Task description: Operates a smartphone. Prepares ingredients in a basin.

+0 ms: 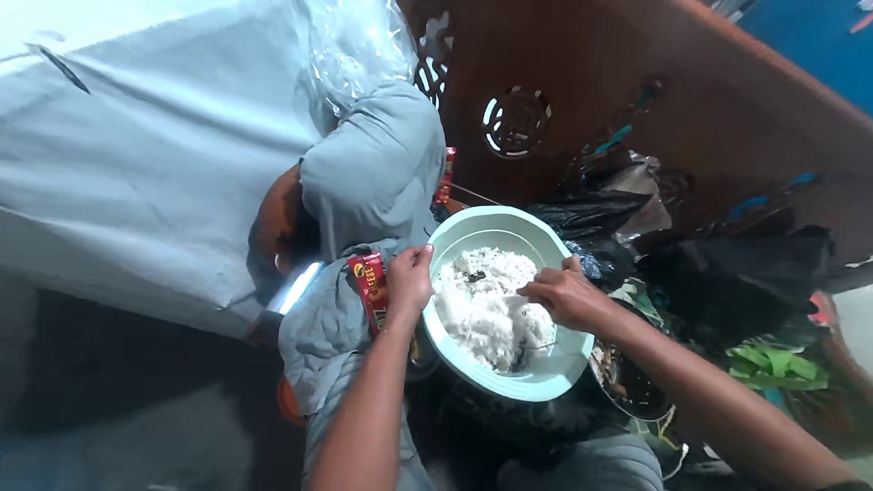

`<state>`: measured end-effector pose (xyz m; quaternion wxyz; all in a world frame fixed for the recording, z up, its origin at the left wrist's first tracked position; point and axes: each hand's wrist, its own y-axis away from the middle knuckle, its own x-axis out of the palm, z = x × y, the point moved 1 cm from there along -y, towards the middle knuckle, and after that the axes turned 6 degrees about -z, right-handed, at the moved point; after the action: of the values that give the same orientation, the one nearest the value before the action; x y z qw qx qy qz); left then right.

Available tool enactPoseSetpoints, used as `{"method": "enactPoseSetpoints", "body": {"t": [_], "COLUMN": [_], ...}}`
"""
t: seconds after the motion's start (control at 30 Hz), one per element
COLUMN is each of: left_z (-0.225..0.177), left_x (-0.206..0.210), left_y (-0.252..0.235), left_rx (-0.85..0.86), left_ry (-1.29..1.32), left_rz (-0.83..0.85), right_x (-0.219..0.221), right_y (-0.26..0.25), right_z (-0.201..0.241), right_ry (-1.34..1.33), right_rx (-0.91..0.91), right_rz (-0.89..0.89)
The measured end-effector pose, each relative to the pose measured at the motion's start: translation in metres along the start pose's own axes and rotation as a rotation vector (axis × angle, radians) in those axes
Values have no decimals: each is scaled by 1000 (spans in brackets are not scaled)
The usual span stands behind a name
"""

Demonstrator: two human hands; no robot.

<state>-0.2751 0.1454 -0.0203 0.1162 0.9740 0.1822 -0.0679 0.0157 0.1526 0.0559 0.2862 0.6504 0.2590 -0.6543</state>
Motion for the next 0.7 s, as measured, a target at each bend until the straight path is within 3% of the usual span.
{"method": "enactPoseSetpoints", "body": {"t": [0.13, 0.27, 0.43, 0.6, 0.7], "left_z": [-1, -1, 5, 4, 5], "left_x": [1, 2, 3, 3, 3], "left_y": [1, 0, -8, -10, -11], "left_rx": [5, -5, -7, -28, -21], "left_ry": [-6, 22, 65, 67, 55], "left_rz": [2, 5, 9, 19, 21], "right_x": [-28, -7, 48, 52, 50], "right_y": [14, -11, -71, -107, -104], "right_z": [-22, -46, -52, -31, -33], "right_ry": [160, 341, 134, -96, -255], "right_rx": [170, 432, 331, 160, 86], "right_rz": [-129, -187, -72, 245, 330]}}
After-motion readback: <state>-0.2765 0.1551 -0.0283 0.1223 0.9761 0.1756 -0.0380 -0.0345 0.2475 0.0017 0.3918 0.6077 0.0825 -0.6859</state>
